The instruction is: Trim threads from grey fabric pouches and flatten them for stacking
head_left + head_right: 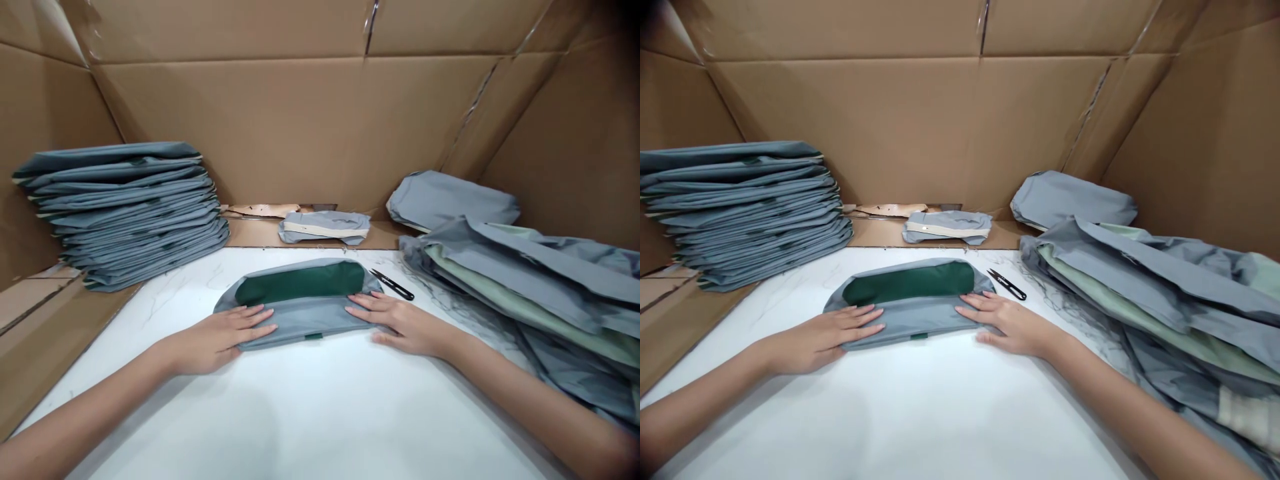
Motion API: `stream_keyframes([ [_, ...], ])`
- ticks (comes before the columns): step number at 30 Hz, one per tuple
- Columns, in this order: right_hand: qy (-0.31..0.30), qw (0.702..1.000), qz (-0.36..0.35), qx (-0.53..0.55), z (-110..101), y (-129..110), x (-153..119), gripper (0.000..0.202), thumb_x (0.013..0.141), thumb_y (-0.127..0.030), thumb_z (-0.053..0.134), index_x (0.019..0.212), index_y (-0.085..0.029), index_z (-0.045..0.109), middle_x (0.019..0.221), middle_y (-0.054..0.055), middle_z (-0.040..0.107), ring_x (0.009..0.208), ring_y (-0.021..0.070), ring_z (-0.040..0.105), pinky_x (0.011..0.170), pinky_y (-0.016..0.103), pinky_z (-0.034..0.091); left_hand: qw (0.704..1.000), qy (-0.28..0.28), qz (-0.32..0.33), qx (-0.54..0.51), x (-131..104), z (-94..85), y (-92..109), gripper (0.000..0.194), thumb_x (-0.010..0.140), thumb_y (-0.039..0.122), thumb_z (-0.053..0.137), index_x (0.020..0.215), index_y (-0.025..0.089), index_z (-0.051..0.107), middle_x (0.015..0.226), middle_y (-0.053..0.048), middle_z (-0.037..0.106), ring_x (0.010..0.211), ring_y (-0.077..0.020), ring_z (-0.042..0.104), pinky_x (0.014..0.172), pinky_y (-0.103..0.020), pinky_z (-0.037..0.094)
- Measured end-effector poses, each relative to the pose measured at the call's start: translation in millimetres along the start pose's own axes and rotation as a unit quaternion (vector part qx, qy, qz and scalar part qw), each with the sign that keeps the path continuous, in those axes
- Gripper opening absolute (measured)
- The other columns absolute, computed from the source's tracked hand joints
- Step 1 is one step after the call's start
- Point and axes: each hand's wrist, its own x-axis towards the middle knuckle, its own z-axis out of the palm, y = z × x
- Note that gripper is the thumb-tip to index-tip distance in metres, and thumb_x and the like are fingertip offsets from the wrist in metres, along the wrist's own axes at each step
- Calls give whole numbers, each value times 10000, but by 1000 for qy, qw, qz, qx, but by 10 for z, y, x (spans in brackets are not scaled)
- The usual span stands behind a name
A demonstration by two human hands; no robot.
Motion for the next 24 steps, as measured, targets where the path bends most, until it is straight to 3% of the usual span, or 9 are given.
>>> stream_keyframes([
  [4,15,998,8,-59,11,-133,-3,521,850,-434,387,1353,-366,267,1415,37,303,1288,189,391,1030,402,399,1000,9,-3,23,7,51,37,570,889,392,380,1403,355,137,1489,-20,77,1372,-264,134,1087,-453,256],
  [9,94,986,27,-136,85,-291,109,457,867,-373,378,1323,-370,341,1305,60,461,1175,162,513,968,358,450,993,83,-67,44,163,241,130,486,907,360,350,1377,382,226,1455,-7,235,1340,-258,243,1069,-444,295],
  [12,97,990,-24,-96,90,-358,169,452,886,-291,342,1338,-295,347,1304,24,467,1207,101,480,1074,316,376,996,66,-48,33,256,267,172,473,929,292,292,1389,357,206,1418,11,322,1335,-232,259,1099,-470,228],
  [16,38,998,-53,19,26,-414,242,474,893,-271,312,1367,-281,291,1329,-17,436,1300,72,363,1130,283,312,999,26,-12,14,296,197,176,501,929,198,264,1401,336,165,1398,18,357,1334,-192,264,1120,-481,153],
  [21,2,994,-49,94,-67,-416,321,443,875,-304,367,1317,-323,375,1305,-35,466,1277,82,398,1117,261,323,998,11,-3,66,329,154,223,689,778,-35,319,1392,268,235,1399,-13,357,1326,-205,277,1069,-396,304],
  [24,17,997,-55,61,-63,-427,361,431,872,-280,368,1299,-323,404,1269,-33,503,1212,72,472,1054,226,386,990,-4,-14,137,387,181,324,629,731,-41,349,1333,144,360,1343,-104,430,1259,-261,391,934,-370,439],
])
